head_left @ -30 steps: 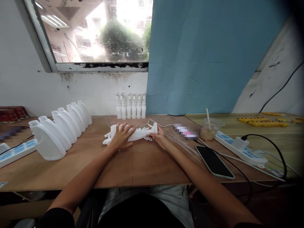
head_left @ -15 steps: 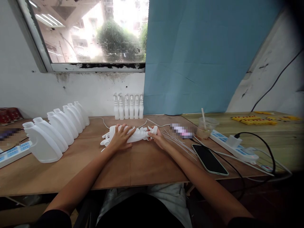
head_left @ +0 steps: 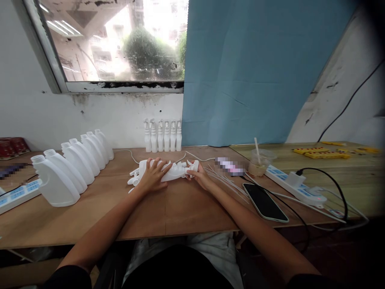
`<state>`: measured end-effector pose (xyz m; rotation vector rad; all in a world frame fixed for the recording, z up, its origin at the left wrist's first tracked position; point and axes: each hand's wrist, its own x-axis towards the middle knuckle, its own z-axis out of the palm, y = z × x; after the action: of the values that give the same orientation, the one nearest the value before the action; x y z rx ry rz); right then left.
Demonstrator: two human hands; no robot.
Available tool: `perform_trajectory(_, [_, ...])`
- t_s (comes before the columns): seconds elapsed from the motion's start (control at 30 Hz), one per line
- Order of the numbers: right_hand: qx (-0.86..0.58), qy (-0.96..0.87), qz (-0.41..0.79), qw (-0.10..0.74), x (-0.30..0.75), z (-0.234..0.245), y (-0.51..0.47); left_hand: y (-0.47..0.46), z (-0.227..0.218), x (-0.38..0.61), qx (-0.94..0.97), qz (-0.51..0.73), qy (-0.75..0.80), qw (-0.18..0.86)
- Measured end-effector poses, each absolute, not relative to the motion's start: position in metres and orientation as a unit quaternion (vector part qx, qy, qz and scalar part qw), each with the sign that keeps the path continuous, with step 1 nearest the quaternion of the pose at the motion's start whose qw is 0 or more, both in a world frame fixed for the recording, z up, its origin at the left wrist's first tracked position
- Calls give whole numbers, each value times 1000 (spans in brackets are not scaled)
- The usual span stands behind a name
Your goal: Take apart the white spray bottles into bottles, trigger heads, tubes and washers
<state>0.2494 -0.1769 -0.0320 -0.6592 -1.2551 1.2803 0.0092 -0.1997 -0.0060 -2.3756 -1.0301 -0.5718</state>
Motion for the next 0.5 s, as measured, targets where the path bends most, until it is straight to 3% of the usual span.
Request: perform_trajectory(0.5, [-282,-565,517,577,253,-35,-175,-198,-10,8,-872,-209,-379,227])
